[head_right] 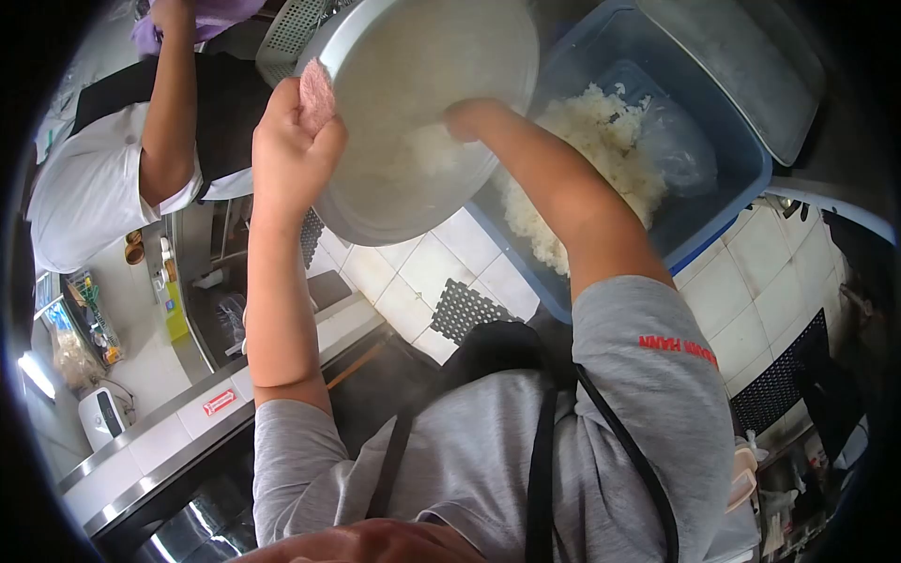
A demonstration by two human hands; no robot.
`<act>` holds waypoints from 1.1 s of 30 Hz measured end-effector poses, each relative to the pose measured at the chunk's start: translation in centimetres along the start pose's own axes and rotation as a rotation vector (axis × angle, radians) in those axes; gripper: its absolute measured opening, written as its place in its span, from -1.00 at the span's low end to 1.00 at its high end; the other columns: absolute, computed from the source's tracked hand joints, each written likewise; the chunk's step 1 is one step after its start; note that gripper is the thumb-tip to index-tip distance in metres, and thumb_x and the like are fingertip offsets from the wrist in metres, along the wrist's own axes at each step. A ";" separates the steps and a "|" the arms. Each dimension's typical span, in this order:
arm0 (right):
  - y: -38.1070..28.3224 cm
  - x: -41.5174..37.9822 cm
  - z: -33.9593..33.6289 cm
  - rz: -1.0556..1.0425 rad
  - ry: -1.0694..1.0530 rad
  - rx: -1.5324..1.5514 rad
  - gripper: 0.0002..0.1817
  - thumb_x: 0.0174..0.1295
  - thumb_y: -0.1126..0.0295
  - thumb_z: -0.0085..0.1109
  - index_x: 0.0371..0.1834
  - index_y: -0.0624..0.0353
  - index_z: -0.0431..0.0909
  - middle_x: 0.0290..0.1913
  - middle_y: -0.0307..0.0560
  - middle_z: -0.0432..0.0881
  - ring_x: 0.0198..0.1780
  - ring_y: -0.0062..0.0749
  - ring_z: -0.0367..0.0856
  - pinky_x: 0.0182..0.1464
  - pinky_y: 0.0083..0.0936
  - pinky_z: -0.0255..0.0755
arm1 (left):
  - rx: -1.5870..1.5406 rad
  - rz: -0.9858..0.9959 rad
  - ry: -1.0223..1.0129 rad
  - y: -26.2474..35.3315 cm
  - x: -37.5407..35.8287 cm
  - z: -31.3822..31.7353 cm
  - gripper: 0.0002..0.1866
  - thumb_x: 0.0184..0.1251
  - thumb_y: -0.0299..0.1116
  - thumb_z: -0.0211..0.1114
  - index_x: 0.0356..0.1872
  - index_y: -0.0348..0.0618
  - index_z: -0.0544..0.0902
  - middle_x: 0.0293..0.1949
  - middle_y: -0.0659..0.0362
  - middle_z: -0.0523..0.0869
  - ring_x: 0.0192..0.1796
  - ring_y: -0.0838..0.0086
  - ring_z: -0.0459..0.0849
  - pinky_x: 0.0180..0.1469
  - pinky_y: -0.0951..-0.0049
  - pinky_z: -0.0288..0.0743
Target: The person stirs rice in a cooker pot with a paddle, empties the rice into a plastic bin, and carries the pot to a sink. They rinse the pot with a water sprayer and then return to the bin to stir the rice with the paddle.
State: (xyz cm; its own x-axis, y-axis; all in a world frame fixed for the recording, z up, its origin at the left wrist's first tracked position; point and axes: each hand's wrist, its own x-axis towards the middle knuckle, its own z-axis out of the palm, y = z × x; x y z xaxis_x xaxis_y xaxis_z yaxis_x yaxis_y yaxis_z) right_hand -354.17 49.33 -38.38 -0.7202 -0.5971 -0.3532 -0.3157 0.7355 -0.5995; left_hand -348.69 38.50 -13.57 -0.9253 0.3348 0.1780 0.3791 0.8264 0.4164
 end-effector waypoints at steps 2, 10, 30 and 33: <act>-2.2 -0.9 -0.9 -0.047 -0.025 -0.010 -0.57 0.03 0.45 -0.19 0.04 0.02 0.36 0.04 -0.06 0.40 0.06 -0.29 0.37 0.02 -0.30 0.27 | 0.013 0.019 0.004 0.0 -0.1 0.0 -0.77 -0.22 -0.44 0.09 -0.44 -0.29 0.37 -0.59 -0.11 0.51 -0.49 -0.01 0.50 -0.40 0.25 0.40; -7.3 -5.8 -5.4 -0.085 -0.158 -0.738 -0.72 0.00 0.26 -0.01 -0.18 -0.06 0.54 -0.20 -0.15 0.56 -0.15 -0.25 0.50 -0.17 -0.41 0.38 | 0.072 0.044 -0.051 0.3 0.1 -0.6 -0.76 -0.23 -0.44 0.09 -0.45 -0.30 0.35 -0.58 -0.16 0.50 -0.46 -0.06 0.48 -0.39 0.21 0.38; -1.8 -6.3 0.9 0.052 0.201 -0.312 -0.56 0.13 0.40 -0.25 0.12 -0.23 0.22 -0.21 0.02 0.47 -0.15 -0.13 0.49 -0.19 -0.31 0.39 | 0.023 -0.063 -0.059 -1.9 0.9 -1.7 -0.75 -0.22 -0.40 0.08 -0.44 -0.30 0.38 -0.53 -0.10 0.52 -0.41 0.04 0.51 -0.33 0.32 0.38; -0.6 -5.4 -4.9 0.337 0.409 -0.139 -0.65 0.15 0.36 -0.27 0.04 -0.08 0.28 -0.13 0.07 0.46 -0.12 -0.06 0.48 -0.16 -0.25 0.38 | 0.034 -0.068 -0.052 -2.2 1.4 -1.4 -0.74 -0.21 -0.41 0.07 -0.40 -0.30 0.40 -0.52 -0.05 0.52 -0.42 0.15 0.49 -0.32 0.37 0.36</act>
State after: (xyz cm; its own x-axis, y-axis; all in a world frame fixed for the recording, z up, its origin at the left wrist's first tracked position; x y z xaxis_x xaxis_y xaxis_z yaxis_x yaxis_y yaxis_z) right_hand -353.09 53.71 -32.59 -0.9684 -0.1679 -0.1843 -0.0845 0.9164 -0.3912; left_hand -350.75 36.55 -12.99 -0.9485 0.2995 0.1032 0.3154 0.8625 0.3957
